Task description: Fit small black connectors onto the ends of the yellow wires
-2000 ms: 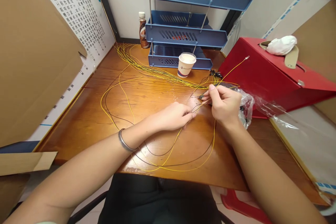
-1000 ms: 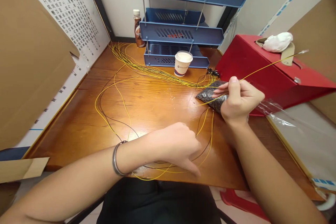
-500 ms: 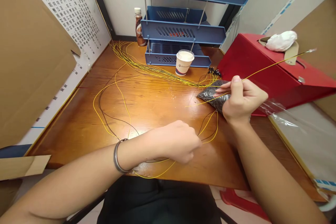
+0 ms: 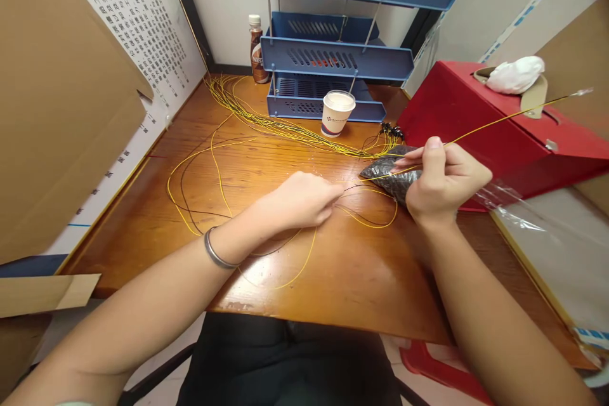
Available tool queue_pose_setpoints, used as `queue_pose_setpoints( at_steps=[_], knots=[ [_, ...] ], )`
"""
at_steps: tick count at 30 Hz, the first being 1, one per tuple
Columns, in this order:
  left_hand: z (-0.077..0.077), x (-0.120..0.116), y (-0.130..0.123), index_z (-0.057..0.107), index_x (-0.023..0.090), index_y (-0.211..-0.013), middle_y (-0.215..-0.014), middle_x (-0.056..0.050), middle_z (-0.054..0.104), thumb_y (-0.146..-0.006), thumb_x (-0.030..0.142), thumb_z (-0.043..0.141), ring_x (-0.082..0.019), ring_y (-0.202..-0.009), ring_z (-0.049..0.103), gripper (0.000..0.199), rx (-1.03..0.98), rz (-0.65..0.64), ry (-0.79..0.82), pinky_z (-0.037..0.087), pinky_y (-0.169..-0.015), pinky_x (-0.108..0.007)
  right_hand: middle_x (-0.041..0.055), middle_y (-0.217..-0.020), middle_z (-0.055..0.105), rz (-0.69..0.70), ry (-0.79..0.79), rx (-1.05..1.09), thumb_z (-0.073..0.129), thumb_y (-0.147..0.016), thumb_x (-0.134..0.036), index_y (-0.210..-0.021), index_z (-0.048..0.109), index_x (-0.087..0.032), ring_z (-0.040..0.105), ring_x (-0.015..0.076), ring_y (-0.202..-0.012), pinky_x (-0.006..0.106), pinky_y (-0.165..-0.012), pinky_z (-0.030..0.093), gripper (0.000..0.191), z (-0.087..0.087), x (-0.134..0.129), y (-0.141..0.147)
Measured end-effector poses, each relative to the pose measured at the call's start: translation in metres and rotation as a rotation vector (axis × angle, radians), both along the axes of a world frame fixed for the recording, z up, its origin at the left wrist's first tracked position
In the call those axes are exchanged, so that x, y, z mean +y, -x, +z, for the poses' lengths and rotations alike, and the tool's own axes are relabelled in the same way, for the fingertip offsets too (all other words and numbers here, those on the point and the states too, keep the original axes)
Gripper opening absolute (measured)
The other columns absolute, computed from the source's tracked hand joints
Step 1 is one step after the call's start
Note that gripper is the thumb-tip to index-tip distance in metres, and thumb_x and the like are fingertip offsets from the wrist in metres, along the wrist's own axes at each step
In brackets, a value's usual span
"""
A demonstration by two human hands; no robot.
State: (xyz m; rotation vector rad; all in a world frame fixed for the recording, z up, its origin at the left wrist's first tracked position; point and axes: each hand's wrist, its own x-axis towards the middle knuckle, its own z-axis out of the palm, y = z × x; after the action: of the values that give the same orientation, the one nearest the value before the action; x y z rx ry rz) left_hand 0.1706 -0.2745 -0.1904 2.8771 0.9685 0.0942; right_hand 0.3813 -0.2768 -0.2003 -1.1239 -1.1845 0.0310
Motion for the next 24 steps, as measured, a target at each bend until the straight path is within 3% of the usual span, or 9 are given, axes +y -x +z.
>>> queue_pose_setpoints(
  at_steps=[4, 9, 14, 20, 24],
  knots=[
    [0.01, -0.003, 0.005, 0.066, 0.019, -0.078, -0.073, -0.004, 0.07, -0.094, 0.046, 0.064, -0.017, -0.062, 0.059, 0.032, 0.004, -0.026, 0.145, 0.03, -0.058, -0.03, -0.0007, -0.054, 0.065, 0.002, -0.029, 0.004, 0.057, -0.098, -0.036, -0.062, 0.064, -0.019, 0.065, 0.014, -0.046, 0.027, -0.048, 0.052, 0.04, -0.002, 0.003, -0.002],
    [0.018, -0.01, 0.006, 0.066, 0.02, -0.068, -0.061, 0.0, 0.064, -0.08, 0.065, 0.073, -0.015, -0.053, 0.051, 0.047, 0.094, -0.031, 0.331, 0.03, -0.056, -0.029, -0.0002, -0.054, 0.065, 0.03, -0.024, 0.019, 0.058, -0.097, -0.034, -0.063, 0.066, -0.019, 0.065, 0.0139, -0.046, 0.027, -0.047, 0.051, 0.038, 0.0, 0.001, 0.002],
    [0.035, -0.013, 0.009, 0.068, 0.022, -0.074, -0.068, 0.0, 0.069, -0.07, 0.062, 0.081, -0.017, -0.058, 0.056, 0.042, 0.314, 0.06, 0.418, 0.031, -0.055, -0.029, 0.0002, -0.055, 0.066, 0.008, 0.01, 0.007, 0.058, -0.097, -0.033, -0.063, 0.067, -0.021, 0.066, 0.0152, -0.047, 0.029, -0.048, 0.052, 0.037, -0.001, -0.001, 0.005],
    [0.046, -0.033, 0.019, 0.066, 0.023, -0.088, -0.071, -0.001, 0.068, -0.065, 0.068, 0.082, -0.02, -0.061, 0.059, 0.053, 0.272, 0.091, 0.335, 0.033, -0.058, -0.029, -0.0006, -0.054, 0.065, 0.083, -0.012, -0.029, 0.057, -0.098, -0.035, -0.064, 0.065, -0.021, 0.064, 0.0142, -0.045, 0.028, -0.046, 0.05, 0.038, -0.008, 0.001, 0.006],
    [0.039, -0.068, 0.041, 0.062, 0.023, -0.096, -0.074, -0.003, 0.07, -0.08, 0.044, 0.075, -0.023, -0.06, 0.062, 0.03, 0.288, 0.149, 0.239, 0.029, -0.055, -0.03, -0.001, -0.055, 0.065, 0.072, 0.018, -0.05, 0.057, -0.099, -0.037, -0.065, 0.064, -0.021, 0.064, 0.0128, -0.047, 0.027, -0.049, 0.052, 0.039, -0.007, -0.002, 0.01]
  ],
)
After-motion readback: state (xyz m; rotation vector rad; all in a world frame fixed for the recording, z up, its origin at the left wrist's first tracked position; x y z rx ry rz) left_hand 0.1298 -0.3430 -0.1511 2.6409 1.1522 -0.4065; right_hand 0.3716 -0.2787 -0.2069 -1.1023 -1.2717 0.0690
